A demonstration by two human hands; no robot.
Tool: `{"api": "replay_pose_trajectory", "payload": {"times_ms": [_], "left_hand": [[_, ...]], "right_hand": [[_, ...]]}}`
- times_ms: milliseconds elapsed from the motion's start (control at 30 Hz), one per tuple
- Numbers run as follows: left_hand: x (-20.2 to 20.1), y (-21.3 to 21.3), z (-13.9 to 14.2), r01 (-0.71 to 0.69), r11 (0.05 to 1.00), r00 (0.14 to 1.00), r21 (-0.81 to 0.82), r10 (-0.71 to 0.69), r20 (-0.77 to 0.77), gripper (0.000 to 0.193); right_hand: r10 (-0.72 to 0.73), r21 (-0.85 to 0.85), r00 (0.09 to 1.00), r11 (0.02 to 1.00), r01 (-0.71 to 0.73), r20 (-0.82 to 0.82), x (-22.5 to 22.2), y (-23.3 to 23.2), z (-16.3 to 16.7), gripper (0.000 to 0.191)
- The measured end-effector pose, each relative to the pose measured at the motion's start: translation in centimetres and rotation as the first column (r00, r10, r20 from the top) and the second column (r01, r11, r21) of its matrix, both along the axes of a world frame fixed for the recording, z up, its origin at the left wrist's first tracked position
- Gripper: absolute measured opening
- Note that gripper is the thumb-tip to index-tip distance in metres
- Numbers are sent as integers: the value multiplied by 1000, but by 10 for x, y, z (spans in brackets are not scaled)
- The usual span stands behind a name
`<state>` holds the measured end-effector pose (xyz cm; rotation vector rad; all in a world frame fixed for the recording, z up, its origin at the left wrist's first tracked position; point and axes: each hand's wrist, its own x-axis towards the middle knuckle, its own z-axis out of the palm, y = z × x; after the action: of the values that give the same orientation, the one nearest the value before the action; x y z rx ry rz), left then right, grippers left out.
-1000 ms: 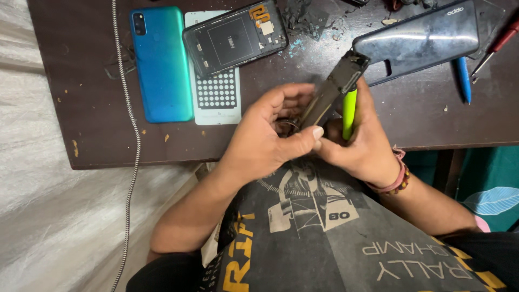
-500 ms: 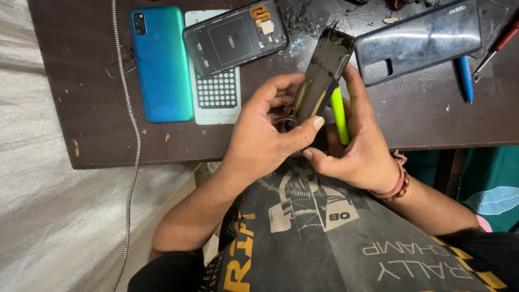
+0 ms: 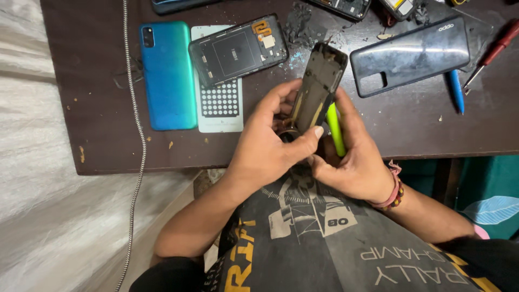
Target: The person pries open a smartphone frame by hand, then uses a green-handled pry tool to scrape old adhesive and debris from the phone's inner frame. They rotate the phone repeatedly to work along its edges, with disassembled phone parts and screwdrivers spread on the workbench.
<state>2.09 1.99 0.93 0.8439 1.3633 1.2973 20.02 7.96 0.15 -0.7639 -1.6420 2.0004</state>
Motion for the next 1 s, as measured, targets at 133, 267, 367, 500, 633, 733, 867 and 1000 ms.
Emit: {"api": "replay_pose_trajectory", "payload": {"times_ms": [133,267,367,500,633,733,867,1000], "left_hand": [[-1,-3,3,36,999,992,34,-32,-122,84],[-3,-2,-2,50,994,996,101,-42,-84,85],[-6,-2,-7,69,993,997,93,-72,20,86],[-7,-4,-11,87,992,996,86,-90,27,86],[-9,-4,-11,104,993,994,57,-105,12,88],[-10,-3,-8,141,990,990,0,-141,-5,92],[-14,-3,1,242,968,964,-58,-247,-98,94],[-21,-1,12,301,938,893,-173,-340,-294,96]], "right_hand": [[19,179,997,983,-32,72,3,0,-1,100],[15,151,997,988,-27,81,3,1,1,99],[17,95,997,995,-24,80,2,2,3,101],[28,85,999,996,-32,39,0,3,7,99],[-44,65,998,997,41,35,1,10,9,101],[-146,122,986,983,135,85,9,23,9,99],[-211,154,977,967,203,37,15,36,6,101],[-210,220,977,955,196,41,20,44,7,102]]}}
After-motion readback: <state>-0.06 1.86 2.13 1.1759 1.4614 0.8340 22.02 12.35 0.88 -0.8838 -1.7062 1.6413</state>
